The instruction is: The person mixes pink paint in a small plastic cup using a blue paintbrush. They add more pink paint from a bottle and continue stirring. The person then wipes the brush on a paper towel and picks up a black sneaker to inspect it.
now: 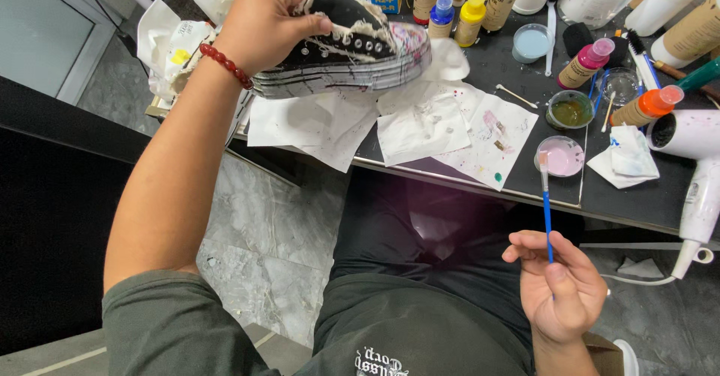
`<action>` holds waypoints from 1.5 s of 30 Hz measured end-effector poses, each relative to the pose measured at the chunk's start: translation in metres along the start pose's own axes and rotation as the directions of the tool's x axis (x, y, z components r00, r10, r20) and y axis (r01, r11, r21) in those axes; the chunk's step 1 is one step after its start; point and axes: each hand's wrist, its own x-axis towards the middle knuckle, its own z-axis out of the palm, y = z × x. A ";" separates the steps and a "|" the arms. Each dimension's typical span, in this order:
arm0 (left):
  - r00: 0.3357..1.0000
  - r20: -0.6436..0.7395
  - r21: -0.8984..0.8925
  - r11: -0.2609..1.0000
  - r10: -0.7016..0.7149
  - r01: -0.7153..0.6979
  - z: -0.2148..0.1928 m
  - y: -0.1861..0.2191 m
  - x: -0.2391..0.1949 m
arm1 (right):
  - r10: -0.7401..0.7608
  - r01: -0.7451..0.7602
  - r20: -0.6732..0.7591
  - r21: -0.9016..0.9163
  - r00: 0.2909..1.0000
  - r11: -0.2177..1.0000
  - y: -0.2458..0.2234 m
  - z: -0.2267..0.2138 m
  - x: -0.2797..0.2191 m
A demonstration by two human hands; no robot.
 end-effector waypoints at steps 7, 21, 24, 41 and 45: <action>0.975 -0.215 -0.226 0.974 -0.053 0.003 -0.011 0.003 0.000 | 0.009 -0.007 0.080 -0.025 0.997 1.000 -0.001 0.015 0.004; 0.932 -0.242 -0.330 0.926 -0.270 0.183 0.059 0.027 -0.040 | 0.304 -0.306 -0.059 -0.327 0.951 0.894 0.037 0.042 0.020; 0.927 -0.166 -0.169 0.936 -0.337 0.310 0.043 0.034 -0.052 | 0.342 -0.347 -0.066 -0.279 0.937 0.895 0.061 0.055 0.027; 0.718 -0.278 -0.911 0.412 -0.638 0.014 0.203 0.178 -0.155 | 0.160 -0.048 0.107 -0.672 0.981 0.739 0.104 0.121 0.078; 0.742 -0.279 -0.846 0.522 -0.610 0.111 0.199 0.173 -0.146 | 0.125 -0.021 0.115 -0.645 0.985 0.764 0.114 0.124 0.082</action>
